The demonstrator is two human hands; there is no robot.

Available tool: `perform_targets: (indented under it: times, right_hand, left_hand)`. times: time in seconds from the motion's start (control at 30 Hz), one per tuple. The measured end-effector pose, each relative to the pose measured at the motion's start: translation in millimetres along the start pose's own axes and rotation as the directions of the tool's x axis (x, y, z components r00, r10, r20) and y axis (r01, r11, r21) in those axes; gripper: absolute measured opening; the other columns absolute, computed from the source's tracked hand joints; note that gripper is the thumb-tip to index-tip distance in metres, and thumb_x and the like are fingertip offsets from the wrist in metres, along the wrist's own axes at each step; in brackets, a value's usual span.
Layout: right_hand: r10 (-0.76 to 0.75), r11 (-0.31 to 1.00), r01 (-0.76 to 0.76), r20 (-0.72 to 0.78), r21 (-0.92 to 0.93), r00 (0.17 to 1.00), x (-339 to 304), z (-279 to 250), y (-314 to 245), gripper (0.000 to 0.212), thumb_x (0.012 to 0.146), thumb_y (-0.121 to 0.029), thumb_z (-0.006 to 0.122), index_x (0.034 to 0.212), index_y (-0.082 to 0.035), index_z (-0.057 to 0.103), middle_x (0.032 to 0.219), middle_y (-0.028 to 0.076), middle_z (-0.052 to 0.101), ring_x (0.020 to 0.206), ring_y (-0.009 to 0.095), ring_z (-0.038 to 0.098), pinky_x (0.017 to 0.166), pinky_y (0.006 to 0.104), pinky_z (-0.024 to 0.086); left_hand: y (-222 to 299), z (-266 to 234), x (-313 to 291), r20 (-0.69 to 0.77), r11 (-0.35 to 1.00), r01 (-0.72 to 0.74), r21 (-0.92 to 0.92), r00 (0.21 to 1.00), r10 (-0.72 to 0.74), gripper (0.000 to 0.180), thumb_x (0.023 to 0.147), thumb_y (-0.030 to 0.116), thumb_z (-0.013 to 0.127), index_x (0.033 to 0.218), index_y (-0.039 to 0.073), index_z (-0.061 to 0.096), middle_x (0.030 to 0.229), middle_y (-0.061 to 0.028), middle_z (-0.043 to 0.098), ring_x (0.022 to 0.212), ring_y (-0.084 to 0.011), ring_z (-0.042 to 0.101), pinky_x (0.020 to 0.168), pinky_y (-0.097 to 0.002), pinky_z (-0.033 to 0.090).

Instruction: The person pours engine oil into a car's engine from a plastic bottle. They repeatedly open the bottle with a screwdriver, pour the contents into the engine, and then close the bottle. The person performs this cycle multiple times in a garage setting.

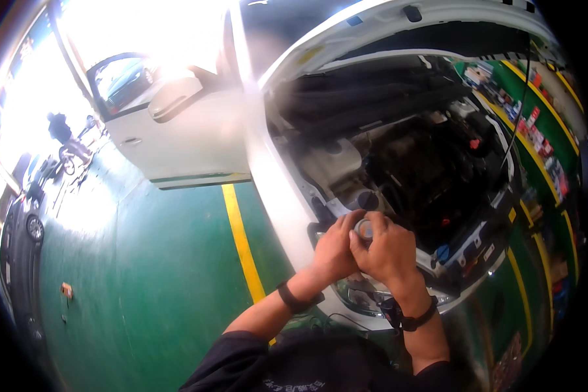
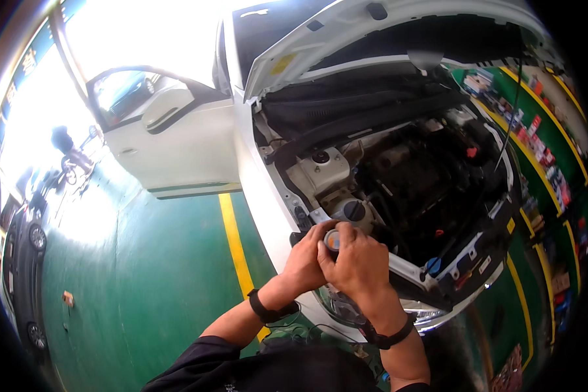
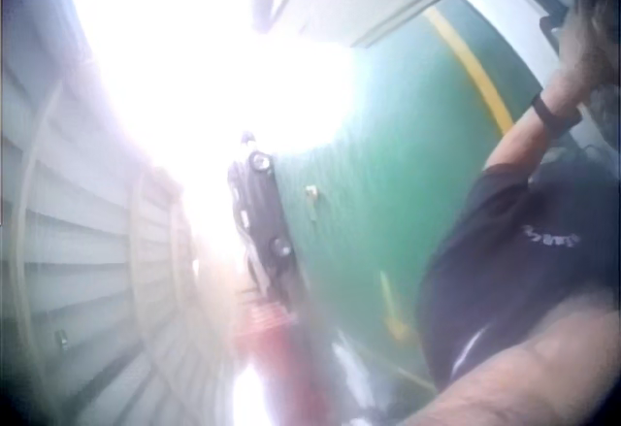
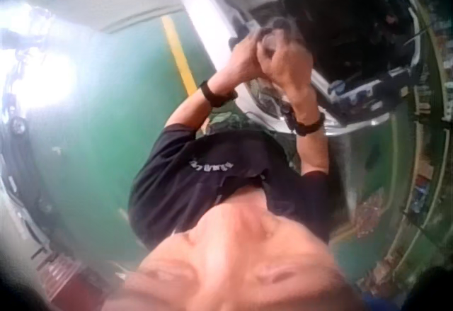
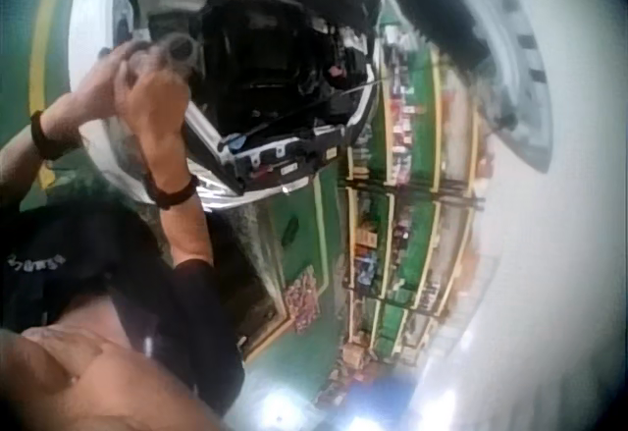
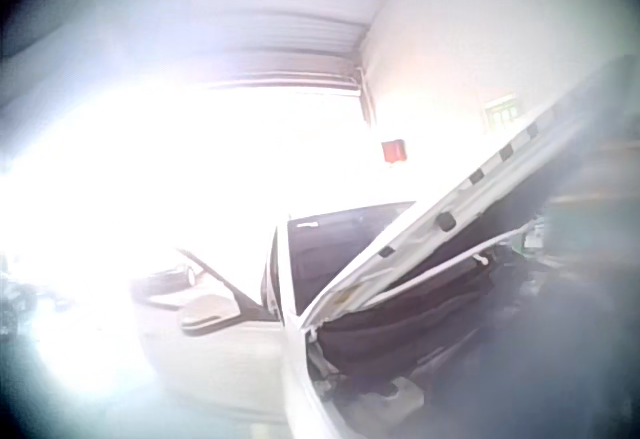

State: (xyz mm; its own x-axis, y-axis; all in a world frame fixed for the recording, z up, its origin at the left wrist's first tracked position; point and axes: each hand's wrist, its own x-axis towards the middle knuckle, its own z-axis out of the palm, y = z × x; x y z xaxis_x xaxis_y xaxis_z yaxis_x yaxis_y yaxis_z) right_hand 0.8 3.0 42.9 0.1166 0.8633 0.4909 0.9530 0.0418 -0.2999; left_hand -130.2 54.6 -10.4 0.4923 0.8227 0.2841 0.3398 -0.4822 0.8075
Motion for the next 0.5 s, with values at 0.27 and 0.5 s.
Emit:
perform_targets:
  times: [0.27, 0.5]
  right_hand:
    - [-0.362, 0.925, 0.360, -0.011, 0.124, 0.932, 23.3, -10.2, 15.6, 0.036, 0.084, -0.030, 0.073, 0.114, -0.011, 0.068, 0.087, 0.014, 0.069, 0.079, 0.038, 0.074, 0.066, 0.0463, 0.060]
    - [-0.329, 0.944, 0.323, 0.195, 0.061, 0.924, 24.1, -13.8, 5.5, 0.030, 0.087, -0.030, 0.073, 0.110, -0.011, 0.066, 0.094, 0.016, 0.065, 0.081, 0.037, 0.072, 0.068, 0.0478, 0.060]
  left_hand:
    - [-28.6, 23.4, 5.7, -0.040, 0.990, -0.097, 0.105, 0.994, 0.102, 0.066, 0.084, 0.030, 0.079, 0.140, 0.008, 0.052, 0.129, -0.0207, 0.067, 0.119, -0.0449, 0.064, 0.096, -0.0502, 0.054]
    - [-2.1, 3.0, 1.7, 0.000, 0.994, 0.102, -0.041, 0.995, -0.102, 0.069, 0.085, 0.027, 0.075, 0.146, 0.008, 0.049, 0.133, -0.0249, 0.065, 0.118, -0.0472, 0.064, 0.097, -0.0502, 0.055]
